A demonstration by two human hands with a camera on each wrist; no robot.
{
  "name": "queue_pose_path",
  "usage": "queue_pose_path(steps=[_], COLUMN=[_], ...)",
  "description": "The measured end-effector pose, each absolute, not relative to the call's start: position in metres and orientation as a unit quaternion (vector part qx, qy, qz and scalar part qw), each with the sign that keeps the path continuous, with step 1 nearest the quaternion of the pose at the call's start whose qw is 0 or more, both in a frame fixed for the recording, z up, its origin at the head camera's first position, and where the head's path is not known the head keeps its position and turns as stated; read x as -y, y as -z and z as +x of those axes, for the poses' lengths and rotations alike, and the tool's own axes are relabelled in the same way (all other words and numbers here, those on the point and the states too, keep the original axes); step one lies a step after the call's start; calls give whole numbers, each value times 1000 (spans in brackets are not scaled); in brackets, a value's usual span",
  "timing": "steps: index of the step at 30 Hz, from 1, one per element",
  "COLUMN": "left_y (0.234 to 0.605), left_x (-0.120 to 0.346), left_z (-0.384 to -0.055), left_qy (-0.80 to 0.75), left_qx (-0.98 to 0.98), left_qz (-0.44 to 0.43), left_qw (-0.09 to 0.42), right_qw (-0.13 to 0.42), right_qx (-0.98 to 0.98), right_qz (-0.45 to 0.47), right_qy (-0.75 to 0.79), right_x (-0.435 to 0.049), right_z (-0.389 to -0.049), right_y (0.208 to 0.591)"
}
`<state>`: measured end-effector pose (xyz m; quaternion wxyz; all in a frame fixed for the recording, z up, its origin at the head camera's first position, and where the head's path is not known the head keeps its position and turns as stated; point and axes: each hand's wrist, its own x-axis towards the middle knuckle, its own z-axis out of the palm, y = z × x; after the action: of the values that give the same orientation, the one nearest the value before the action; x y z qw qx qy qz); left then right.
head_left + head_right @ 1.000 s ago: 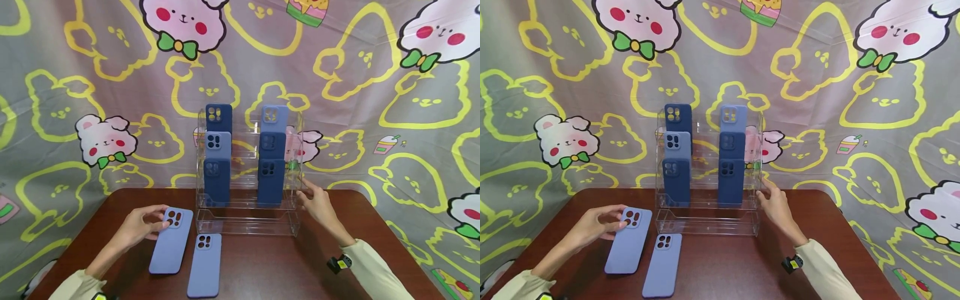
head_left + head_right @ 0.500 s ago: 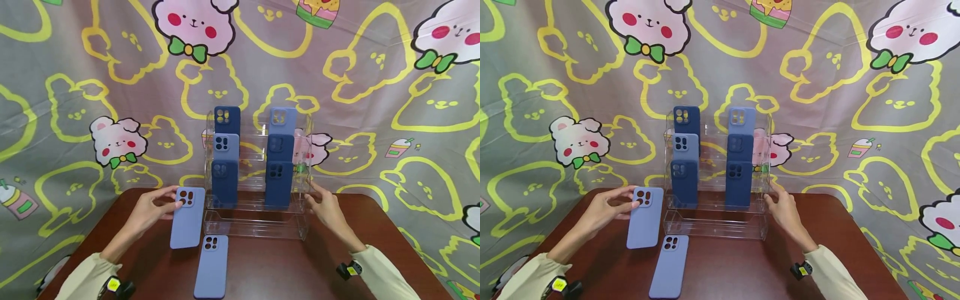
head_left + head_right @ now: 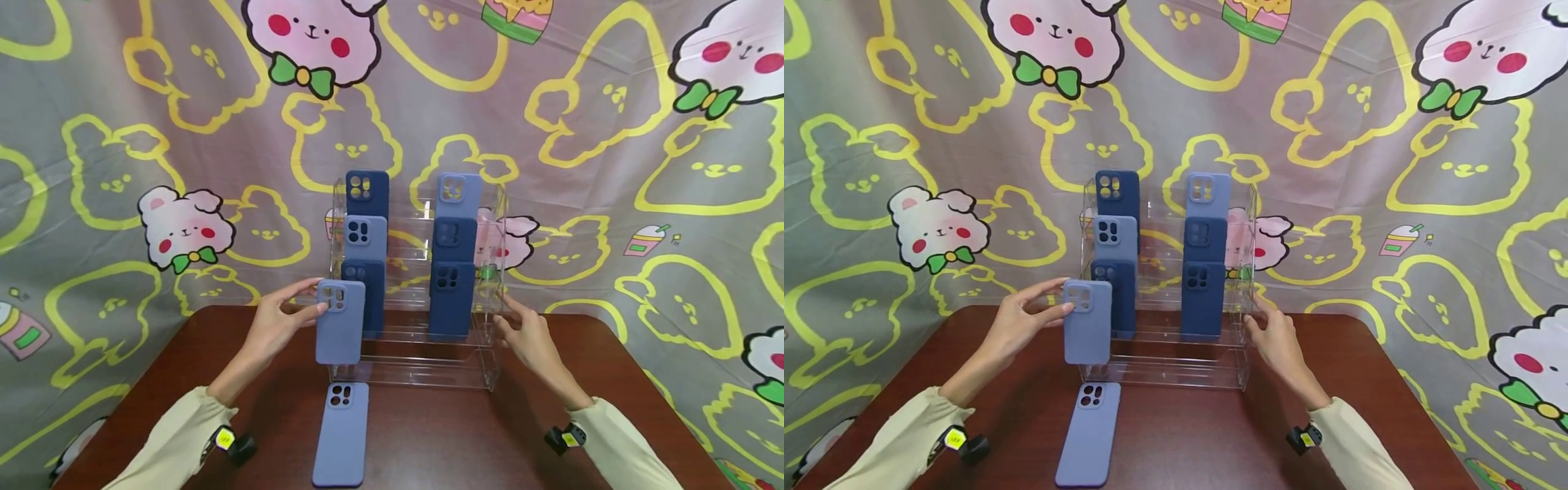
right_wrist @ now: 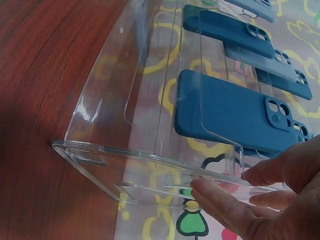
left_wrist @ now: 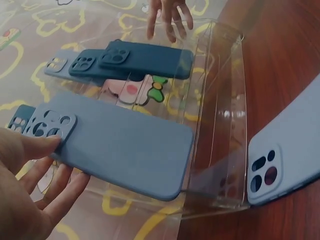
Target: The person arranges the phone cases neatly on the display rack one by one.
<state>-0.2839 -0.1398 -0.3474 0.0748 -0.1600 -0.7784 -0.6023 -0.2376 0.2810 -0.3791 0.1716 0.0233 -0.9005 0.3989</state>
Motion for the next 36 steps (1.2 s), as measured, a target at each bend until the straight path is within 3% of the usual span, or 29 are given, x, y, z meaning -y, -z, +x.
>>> queue_pose_path(steps=[7, 17, 25, 36], left_y=[353, 372, 367, 412], left_x=[124, 118, 114, 109], left_z=[-287, -276, -285, -275], left_qy=[611, 619, 595, 587], left_qx=[768, 770, 768, 774], left_qz=[-171, -120, -161, -149], left_qw=[87, 101, 174, 186], right_qw=[169, 154, 163, 174], right_qx=[901, 902, 904, 900], right_qz=[20, 11, 5, 12], right_qy=[-399, -403, -395, -399], right_x=[-282, -277, -279, -280], right_z=[-237, -234, -237, -236], right_y=[378, 383, 381, 379])
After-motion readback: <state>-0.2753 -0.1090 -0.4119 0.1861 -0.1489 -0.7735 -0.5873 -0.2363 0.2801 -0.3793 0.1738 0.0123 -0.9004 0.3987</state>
